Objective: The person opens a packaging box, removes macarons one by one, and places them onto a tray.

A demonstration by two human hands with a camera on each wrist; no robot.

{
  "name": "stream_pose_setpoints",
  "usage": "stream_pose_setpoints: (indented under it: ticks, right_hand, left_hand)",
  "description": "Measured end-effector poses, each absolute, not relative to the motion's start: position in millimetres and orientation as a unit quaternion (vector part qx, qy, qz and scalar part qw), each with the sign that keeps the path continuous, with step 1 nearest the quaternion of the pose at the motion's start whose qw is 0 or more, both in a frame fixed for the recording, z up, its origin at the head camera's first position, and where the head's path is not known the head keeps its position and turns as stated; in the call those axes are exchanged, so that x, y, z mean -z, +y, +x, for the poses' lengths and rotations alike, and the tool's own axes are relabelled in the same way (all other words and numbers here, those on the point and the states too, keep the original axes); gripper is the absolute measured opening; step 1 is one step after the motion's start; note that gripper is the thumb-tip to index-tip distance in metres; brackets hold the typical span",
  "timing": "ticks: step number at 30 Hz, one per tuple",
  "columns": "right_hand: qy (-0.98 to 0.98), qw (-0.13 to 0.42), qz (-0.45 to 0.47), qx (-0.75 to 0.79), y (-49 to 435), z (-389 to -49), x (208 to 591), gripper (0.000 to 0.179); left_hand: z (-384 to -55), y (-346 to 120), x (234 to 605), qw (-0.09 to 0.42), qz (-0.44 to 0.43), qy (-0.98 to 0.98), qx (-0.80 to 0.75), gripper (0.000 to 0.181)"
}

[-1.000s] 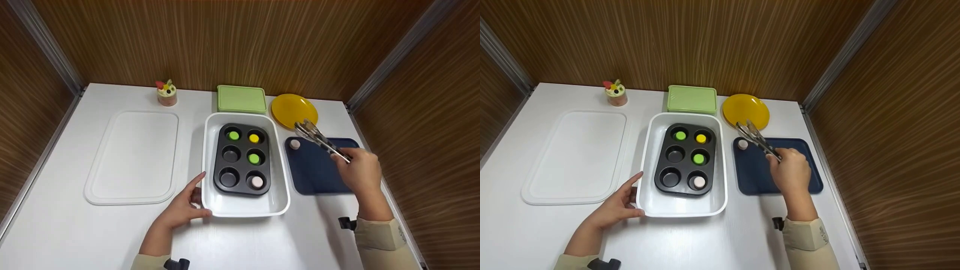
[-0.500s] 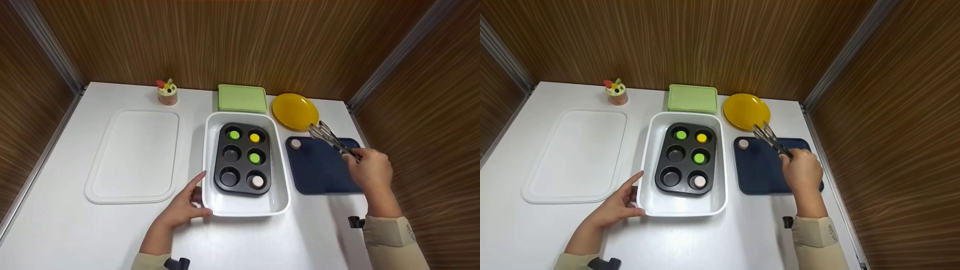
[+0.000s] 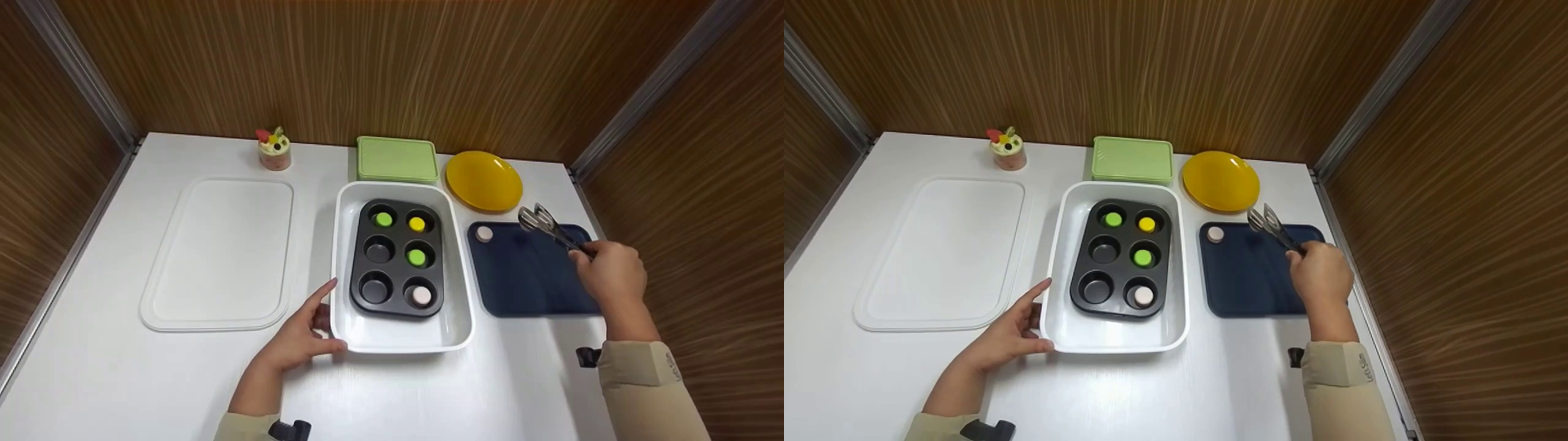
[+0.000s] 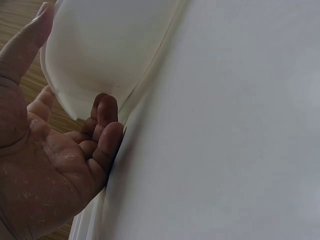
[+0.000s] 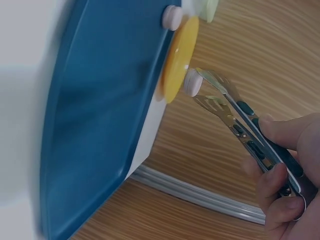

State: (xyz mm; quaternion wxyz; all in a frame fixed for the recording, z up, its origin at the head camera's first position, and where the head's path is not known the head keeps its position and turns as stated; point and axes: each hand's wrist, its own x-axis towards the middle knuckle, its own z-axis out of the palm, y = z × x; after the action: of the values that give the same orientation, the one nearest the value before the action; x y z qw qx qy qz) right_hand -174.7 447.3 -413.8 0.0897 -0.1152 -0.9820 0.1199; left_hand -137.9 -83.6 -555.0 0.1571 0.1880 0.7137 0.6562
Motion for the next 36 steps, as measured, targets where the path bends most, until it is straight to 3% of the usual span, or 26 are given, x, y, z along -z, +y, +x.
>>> stream_pose_setpoints:
  ticks: [36]
  right_hand:
    - [-0.983, 0.036, -0.128, -0.125, 469, -192, 441, 0.045]
  left_hand:
    - [-137, -83, 556, 0.155, 0.185, 0.714, -0.657, 0.11]
